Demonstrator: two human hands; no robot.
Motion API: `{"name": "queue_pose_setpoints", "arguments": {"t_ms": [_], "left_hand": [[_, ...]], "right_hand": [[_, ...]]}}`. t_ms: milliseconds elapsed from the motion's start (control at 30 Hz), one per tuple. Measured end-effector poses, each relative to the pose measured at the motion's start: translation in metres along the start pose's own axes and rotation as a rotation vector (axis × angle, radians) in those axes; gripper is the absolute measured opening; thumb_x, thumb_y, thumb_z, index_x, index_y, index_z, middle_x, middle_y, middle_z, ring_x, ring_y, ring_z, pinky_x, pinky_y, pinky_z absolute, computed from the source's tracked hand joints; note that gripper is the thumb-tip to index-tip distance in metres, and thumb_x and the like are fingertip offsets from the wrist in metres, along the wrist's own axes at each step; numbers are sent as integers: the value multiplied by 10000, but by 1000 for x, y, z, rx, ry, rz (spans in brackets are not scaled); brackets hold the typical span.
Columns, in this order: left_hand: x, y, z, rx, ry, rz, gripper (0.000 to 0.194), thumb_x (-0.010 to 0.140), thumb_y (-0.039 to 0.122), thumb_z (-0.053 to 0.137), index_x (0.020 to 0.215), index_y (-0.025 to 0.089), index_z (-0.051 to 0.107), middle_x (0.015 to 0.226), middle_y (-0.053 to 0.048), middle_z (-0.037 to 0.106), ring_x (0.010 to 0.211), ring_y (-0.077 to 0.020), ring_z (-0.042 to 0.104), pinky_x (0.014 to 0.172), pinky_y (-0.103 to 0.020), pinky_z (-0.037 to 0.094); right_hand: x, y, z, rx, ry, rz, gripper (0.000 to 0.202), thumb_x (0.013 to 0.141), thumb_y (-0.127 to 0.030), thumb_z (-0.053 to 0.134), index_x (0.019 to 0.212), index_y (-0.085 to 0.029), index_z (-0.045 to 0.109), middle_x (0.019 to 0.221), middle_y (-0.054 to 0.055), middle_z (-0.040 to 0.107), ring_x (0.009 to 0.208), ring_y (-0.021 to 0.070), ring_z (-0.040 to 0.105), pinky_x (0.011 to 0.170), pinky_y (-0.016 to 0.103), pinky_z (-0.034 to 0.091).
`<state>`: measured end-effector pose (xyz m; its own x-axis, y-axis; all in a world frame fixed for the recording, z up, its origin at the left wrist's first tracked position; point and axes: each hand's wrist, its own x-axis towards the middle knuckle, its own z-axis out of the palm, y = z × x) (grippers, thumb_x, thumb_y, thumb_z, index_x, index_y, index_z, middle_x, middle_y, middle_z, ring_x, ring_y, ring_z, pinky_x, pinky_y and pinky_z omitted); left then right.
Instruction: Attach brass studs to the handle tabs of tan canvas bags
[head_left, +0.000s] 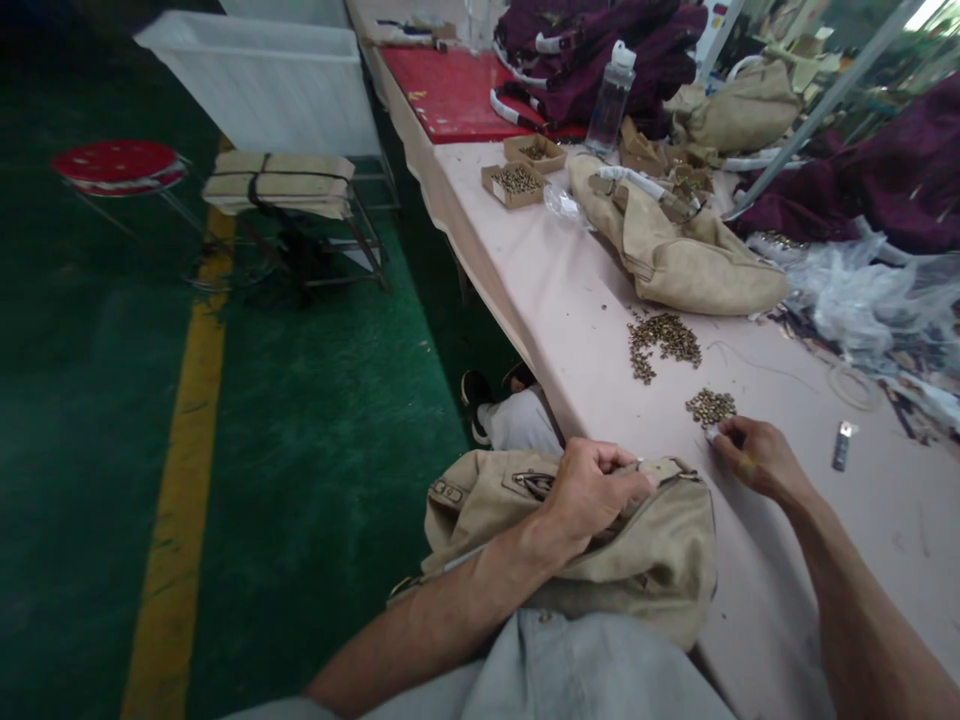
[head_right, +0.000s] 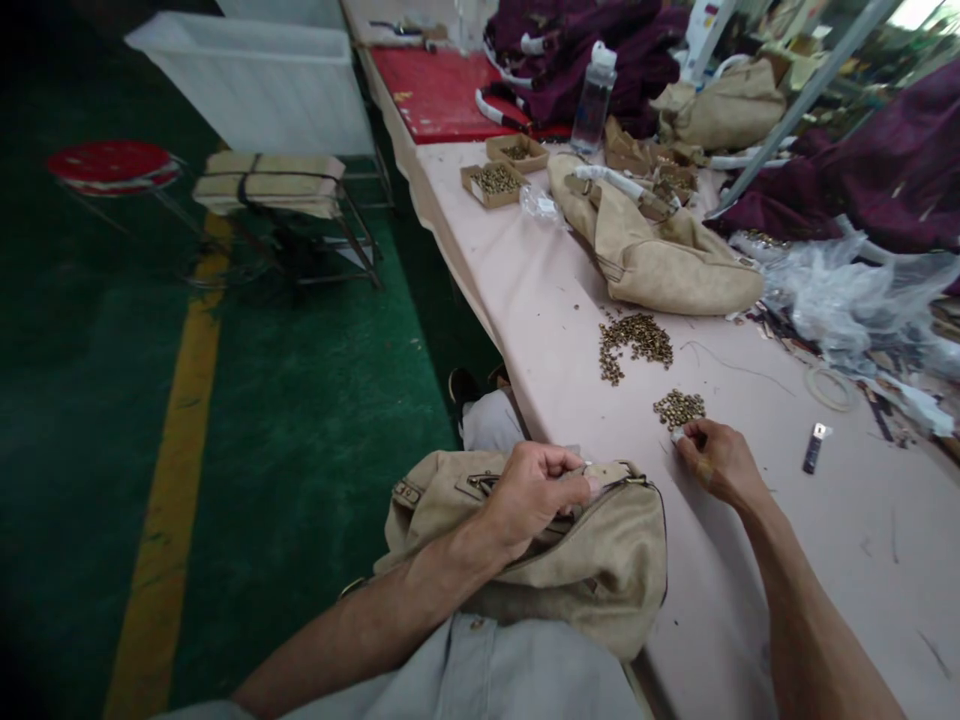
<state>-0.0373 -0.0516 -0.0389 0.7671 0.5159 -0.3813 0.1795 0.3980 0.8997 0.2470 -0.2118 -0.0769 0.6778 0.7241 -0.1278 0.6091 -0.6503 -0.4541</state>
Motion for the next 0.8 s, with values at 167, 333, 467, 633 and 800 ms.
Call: {"name": "queue_pose_setpoints", "arguments": {"t_ms": [167,333,467,633,800], "left_hand": [[-2,1,-1,26,-16,10,167,677,237,730,742,103,806,579,3,577,542,-96,428,498,-220,298],[-6,1,4,171,24,186,194,737,266,737,801,105,825,669,-18,642,663,-141,532,566,-230,356],[-9,0,7,220,30,245,178,753,246,729,789,93,812,688,-38,675,685,-160,577,586,-239,382],[-13,-1,8,288,41,264,186,756,238,717,842,111,821,725,-44,719,712,-186,626,643,-259,438],[-18,1,9,355,30,339,154,772,229,691,817,143,809,739,-35,723,711,-179,627,658,-267,456]], "right_hand": [[-35,-49,-15,65,-1,-175,190,886,-408,608,852,-224,639,697,-2,599,618,175,536,576,294,418],[-76,-113,-29,225,-144,-585,25,955,-254,611,952,-232,599,815,14,577,724,181,547,669,312,445],[-83,-129,-24,248,-148,-685,72,954,-200,611,1020,-226,599,832,26,580,713,182,543,644,317,440],[-82,-126,-19,288,-193,-625,35,984,-238,600,962,-216,615,801,22,569,726,183,541,665,324,439],[-81,-123,-21,384,-268,-460,182,978,-335,649,850,-205,640,780,9,573,730,171,527,684,317,401]]}}
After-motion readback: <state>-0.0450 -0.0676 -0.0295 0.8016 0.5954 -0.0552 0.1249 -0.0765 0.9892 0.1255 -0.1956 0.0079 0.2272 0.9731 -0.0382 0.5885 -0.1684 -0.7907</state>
